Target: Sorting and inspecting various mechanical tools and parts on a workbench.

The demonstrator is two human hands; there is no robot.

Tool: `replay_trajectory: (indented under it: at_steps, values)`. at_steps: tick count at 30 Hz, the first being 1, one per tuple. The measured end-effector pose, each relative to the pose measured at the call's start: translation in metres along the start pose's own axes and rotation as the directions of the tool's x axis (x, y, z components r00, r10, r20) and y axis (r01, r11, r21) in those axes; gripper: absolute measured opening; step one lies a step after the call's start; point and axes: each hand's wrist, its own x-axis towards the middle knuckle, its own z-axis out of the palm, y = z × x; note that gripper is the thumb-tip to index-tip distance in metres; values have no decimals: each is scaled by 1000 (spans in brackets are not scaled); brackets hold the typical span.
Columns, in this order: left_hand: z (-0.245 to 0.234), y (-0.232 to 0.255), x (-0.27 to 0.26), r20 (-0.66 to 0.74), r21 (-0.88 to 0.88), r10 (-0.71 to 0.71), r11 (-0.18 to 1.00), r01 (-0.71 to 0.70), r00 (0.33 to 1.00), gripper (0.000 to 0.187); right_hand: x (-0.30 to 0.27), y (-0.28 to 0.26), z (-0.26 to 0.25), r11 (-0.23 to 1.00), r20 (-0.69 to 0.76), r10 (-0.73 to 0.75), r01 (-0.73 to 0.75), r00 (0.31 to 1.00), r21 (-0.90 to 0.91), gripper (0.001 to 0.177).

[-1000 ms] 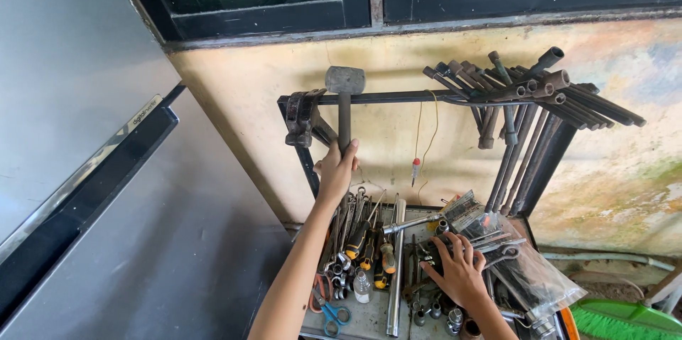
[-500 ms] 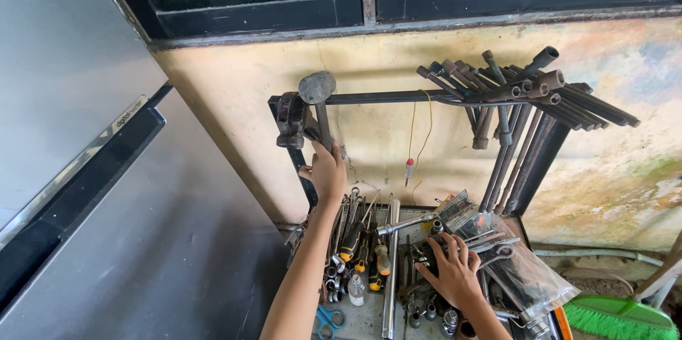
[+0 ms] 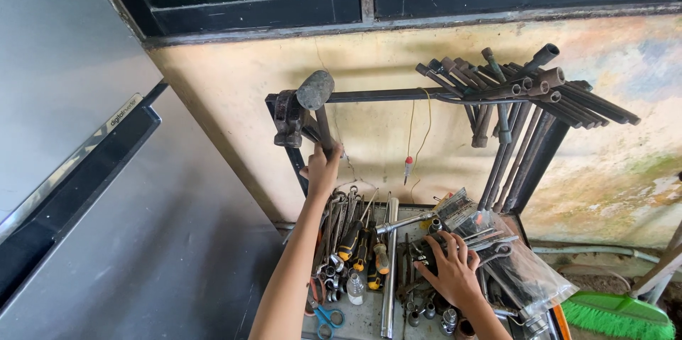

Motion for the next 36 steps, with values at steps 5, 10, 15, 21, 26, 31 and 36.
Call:
replay_trajectory:
  at_steps: [5,10,15,21,26,31,36]
  values:
    - [2,-5,4,9,-56,-3,998,3,1000,45,0,-1,-3,1000,5,4,-4,1000,-5,77]
    - [3,9,7,10,-146,3,989,-2,1000,47,-1,-1,-2,1000,12,10,-10,1000,-5,78]
    - [13,8,16,-15,31,-90,995,91,996,54,0,1,4,1000,-32,-7,8,999,9,78]
    - [15,33,4,-129,137,-137,978,155,982,58,0,1,3,1000,-59,-17,18,998,13,78]
    - [12,46,-1,-156,215,-147,960,179,977,51,2,3,5,1000,-26,-17,17,1000,13,78]
    - [16,41,-13,-192,289,-114,943,167,975,48,0,1,3,1000,-43,-20,20,999,14,78]
    - [20,31,-28,-220,220,-59,970,108,974,50,1,1,4,1000,-11,-11,11,1000,-11,79]
